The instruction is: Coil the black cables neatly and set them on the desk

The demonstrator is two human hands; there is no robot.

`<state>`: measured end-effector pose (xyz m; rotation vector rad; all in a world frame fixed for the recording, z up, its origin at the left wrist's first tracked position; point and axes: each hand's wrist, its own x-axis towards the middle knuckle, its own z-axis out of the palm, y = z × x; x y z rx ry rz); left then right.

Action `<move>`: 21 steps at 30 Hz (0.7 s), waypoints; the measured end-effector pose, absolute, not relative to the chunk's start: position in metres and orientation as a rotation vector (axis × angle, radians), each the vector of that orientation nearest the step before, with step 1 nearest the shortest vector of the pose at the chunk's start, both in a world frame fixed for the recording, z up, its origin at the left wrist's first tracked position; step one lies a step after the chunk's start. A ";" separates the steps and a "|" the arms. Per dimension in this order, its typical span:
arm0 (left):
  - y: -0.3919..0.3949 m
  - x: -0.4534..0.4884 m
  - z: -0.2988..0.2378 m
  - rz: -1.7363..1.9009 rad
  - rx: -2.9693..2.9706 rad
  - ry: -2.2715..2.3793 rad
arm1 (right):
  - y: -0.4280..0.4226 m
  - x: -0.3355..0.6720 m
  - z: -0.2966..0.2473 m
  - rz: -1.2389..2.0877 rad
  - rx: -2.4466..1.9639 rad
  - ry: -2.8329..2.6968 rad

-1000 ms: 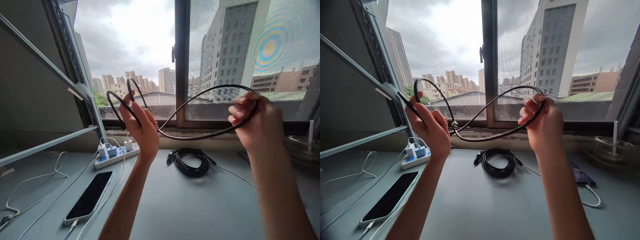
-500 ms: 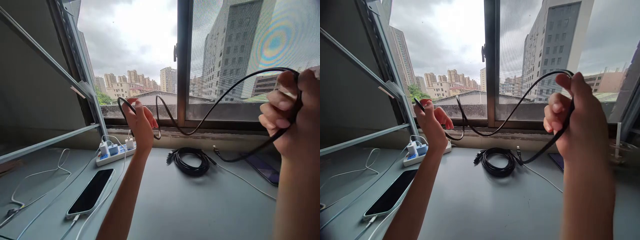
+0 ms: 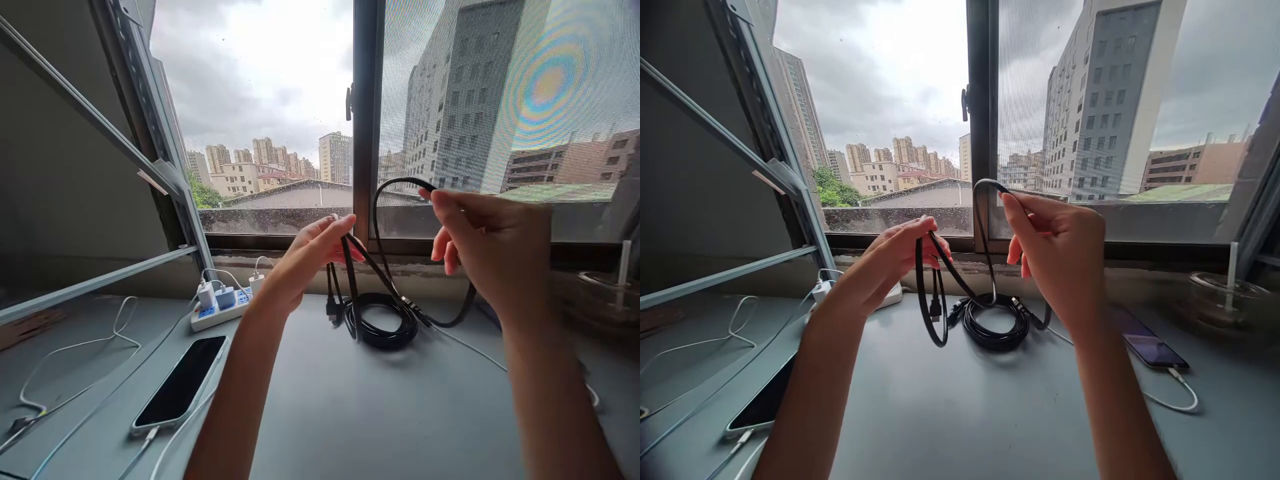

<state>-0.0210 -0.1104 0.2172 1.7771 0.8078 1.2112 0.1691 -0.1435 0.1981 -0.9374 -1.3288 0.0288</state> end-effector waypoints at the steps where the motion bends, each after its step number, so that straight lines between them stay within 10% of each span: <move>1: -0.110 -0.019 0.216 1.188 1.763 0.763 | -0.144 0.167 0.198 0.010 -0.952 -1.341; 21: -0.098 -0.002 0.201 1.176 1.657 0.714 | -0.144 0.145 0.191 -0.122 -1.015 -1.759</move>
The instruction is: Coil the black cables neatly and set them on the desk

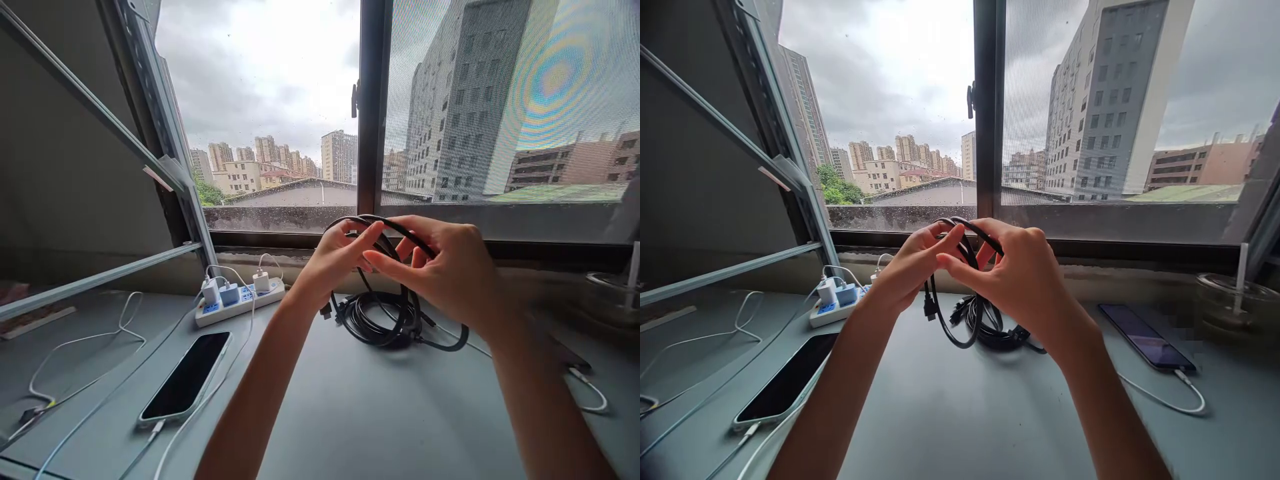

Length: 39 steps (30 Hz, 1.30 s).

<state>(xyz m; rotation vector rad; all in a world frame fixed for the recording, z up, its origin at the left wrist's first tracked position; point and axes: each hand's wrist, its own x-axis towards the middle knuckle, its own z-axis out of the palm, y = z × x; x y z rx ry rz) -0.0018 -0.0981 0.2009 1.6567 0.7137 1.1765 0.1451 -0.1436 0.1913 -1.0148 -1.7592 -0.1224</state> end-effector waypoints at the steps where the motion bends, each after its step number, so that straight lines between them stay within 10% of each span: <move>1: -0.098 -0.001 0.201 1.173 1.651 0.738 | -0.142 0.146 0.190 -0.127 -1.020 -1.787; 39: -0.066 0.005 0.183 1.445 1.672 0.702 | -0.133 0.157 0.194 -0.214 -0.702 -1.134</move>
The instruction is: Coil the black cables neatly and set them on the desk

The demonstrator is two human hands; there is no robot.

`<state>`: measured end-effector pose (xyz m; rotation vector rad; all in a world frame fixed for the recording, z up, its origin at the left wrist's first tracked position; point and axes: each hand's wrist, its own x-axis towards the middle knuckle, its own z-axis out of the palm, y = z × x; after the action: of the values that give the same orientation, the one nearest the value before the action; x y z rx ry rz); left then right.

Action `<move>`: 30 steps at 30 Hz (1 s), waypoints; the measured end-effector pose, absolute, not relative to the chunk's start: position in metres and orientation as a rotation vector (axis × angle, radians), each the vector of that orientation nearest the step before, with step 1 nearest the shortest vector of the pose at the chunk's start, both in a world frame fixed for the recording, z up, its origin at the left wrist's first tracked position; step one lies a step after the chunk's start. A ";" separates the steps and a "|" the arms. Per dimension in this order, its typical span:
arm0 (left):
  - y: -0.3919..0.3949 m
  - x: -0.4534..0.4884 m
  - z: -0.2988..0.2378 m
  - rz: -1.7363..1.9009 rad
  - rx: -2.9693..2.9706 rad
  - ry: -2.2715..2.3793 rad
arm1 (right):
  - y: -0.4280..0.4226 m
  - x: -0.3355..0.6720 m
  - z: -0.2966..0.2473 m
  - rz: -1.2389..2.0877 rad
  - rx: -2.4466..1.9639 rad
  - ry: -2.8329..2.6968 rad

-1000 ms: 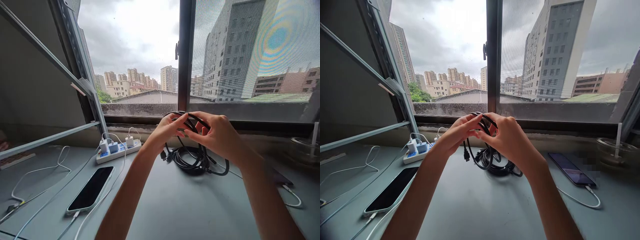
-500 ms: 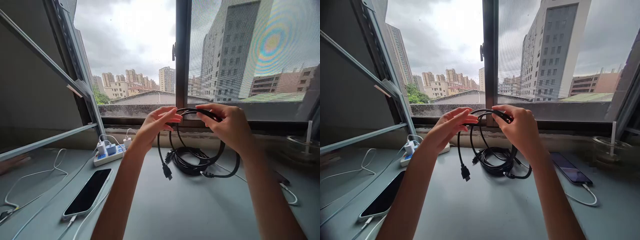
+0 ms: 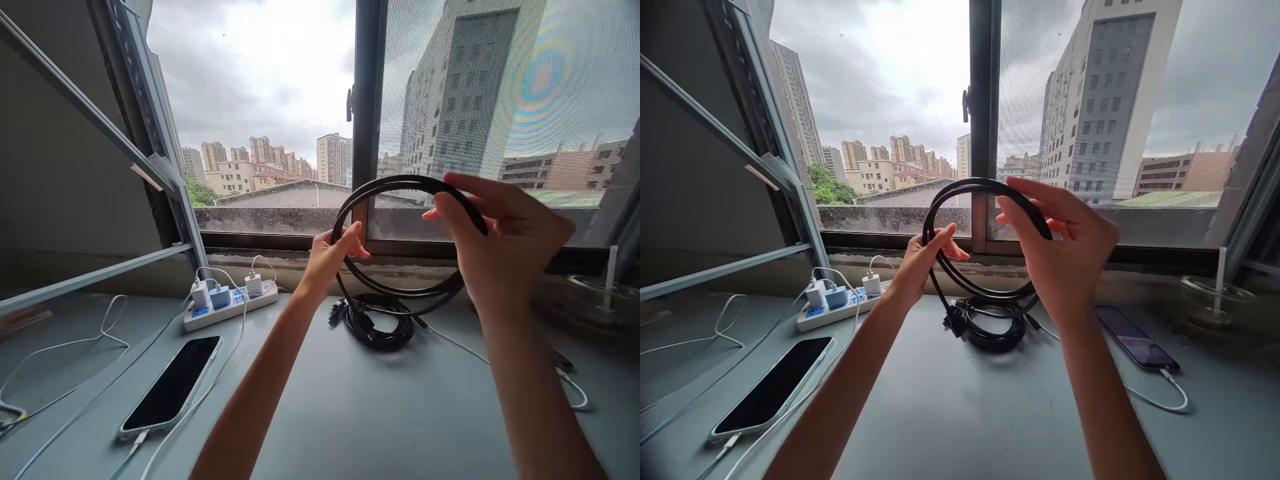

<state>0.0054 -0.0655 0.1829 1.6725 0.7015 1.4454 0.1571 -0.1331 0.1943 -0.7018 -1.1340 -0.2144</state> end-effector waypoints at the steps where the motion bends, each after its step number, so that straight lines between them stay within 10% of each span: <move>1: -0.065 0.005 0.183 1.447 1.600 0.693 | -0.131 0.159 0.194 -0.211 -0.717 -1.119; 13: -0.074 0.005 0.190 1.426 1.312 0.593 | -0.130 0.156 0.196 0.427 -0.734 -1.260; 20: -0.056 0.015 0.159 0.654 1.709 0.995 | -0.145 0.156 0.202 0.394 -0.653 -1.047; 30: -0.065 0.042 0.139 -0.101 1.556 0.409 | -0.156 0.125 0.189 0.271 -0.420 -1.223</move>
<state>0.0421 -0.0645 0.1386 1.5565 0.4090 -0.1013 0.1249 -0.1561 0.1890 -0.4199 -1.2228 0.2714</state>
